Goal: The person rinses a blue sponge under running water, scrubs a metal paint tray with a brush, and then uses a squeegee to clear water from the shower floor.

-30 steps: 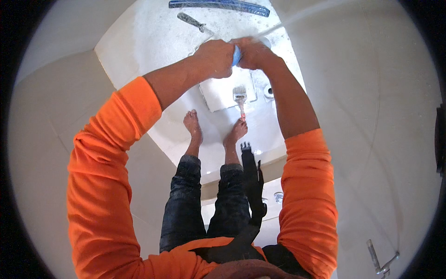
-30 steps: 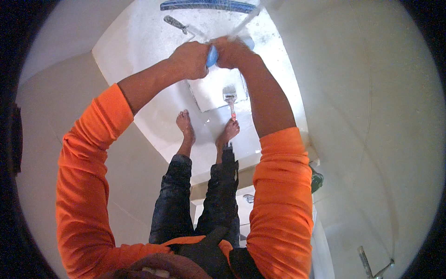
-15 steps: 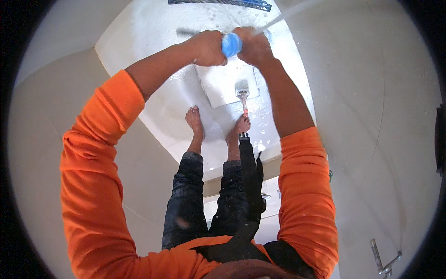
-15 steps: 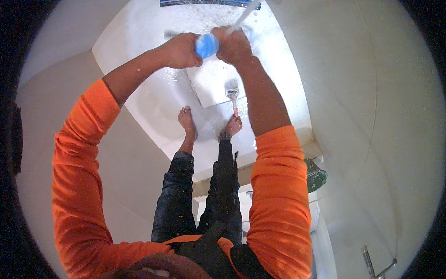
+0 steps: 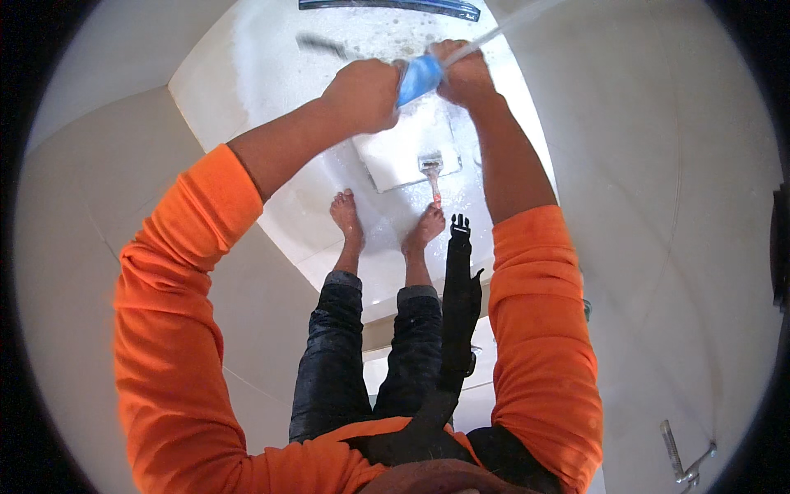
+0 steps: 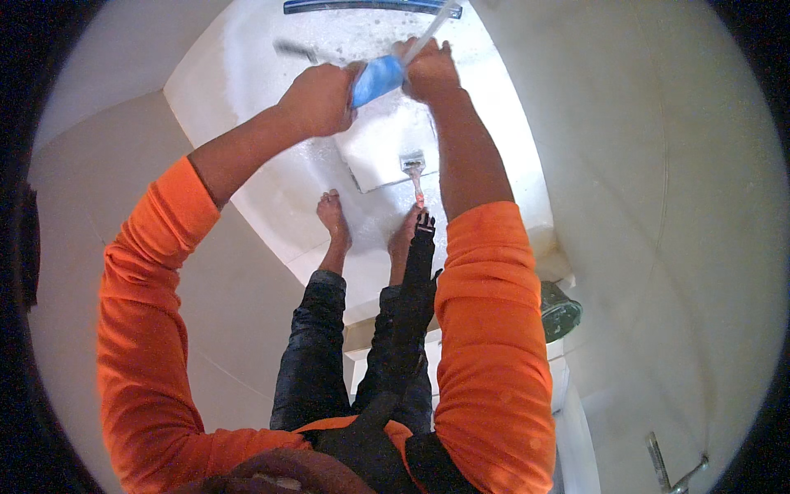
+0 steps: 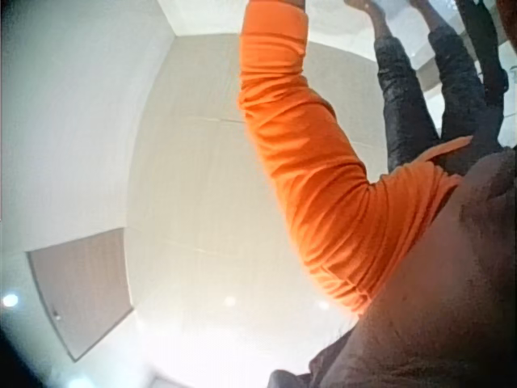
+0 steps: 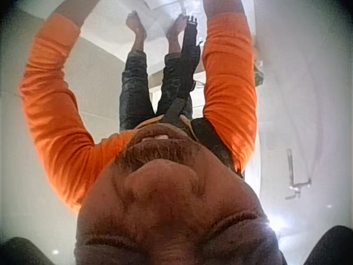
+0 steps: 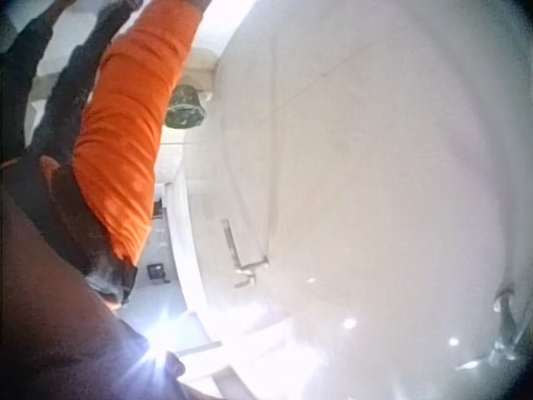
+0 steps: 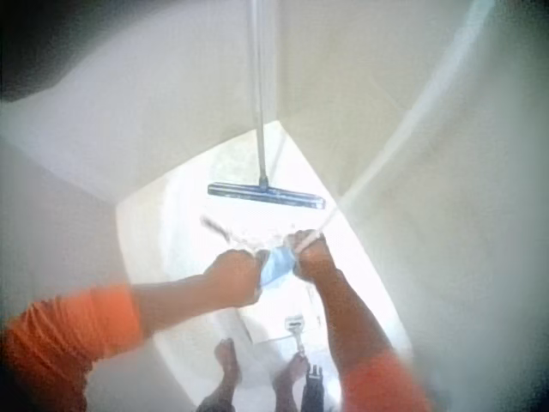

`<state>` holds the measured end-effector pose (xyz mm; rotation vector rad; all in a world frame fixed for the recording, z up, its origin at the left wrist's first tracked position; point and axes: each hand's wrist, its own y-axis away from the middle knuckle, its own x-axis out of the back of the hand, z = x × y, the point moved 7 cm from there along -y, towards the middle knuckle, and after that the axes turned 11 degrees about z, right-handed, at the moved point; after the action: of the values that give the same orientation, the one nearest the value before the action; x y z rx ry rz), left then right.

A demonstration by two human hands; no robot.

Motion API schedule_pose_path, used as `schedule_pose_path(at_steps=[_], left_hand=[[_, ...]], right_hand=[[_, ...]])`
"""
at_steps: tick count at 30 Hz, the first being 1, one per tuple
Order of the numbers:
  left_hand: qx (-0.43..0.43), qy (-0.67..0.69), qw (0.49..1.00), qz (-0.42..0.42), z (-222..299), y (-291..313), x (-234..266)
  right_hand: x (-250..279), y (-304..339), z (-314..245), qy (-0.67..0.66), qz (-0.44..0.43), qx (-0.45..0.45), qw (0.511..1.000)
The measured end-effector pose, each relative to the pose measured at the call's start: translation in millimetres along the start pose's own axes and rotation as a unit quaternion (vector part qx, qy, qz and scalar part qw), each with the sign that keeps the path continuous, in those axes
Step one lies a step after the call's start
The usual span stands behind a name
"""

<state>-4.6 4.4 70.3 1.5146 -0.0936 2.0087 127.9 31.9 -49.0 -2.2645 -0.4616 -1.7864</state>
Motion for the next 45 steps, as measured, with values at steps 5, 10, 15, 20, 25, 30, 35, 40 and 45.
schedule_pose_path(at_steps=[5, 10, 15, 20, 25, 30, 35, 40, 45], left_hand=[[0.058, 0.132, 0.989, 0.020, -6.0, -5.7, 2.6], [0.160, 0.318, 0.934, -0.037, -12.8, 2.7, -8.5], [0.356, 0.573, 0.733, -0.084, -8.5, 7.7, -42.0], [0.428, 0.728, 0.535, -0.001, -6.9, -8.1, -53.8], [0.388, 0.775, 0.496, -0.049, 11.5, -36.6, -67.9], [0.427, 0.750, 0.505, -0.032, 14.8, -37.2, -72.4], [0.446, 0.737, 0.506, -0.034, 15.3, -35.3, -77.0], [0.478, 0.653, 0.588, -0.003, 5.0, -40.6, -123.8], [0.489, 0.617, 0.617, -0.029, 13.2, -14.7, -101.9]], right_hand=[[10.0, 6.5, 22.5, -0.164, 0.048, -0.194, 0.966], [29.1, 18.8, 19.4, -0.055, 0.146, -0.143, 0.977], [-36.6, 25.8, 45.0, 0.068, -0.023, -0.204, 0.976], [-23.8, 61.8, -29.9, -0.620, 0.028, -0.559, 0.550], [-6.4, 58.7, -34.7, -0.785, 0.084, -0.491, 0.369], [15.1, 50.1, -35.8, -0.754, 0.102, -0.532, 0.372], [25.9, 44.9, -40.1, -0.720, 0.081, -0.547, 0.419], [-34.9, 51.0, -22.5, -0.611, 0.100, -0.561, 0.550], [-30.3, 16.4, -15.1, -0.213, -0.027, -0.269, 0.939]])
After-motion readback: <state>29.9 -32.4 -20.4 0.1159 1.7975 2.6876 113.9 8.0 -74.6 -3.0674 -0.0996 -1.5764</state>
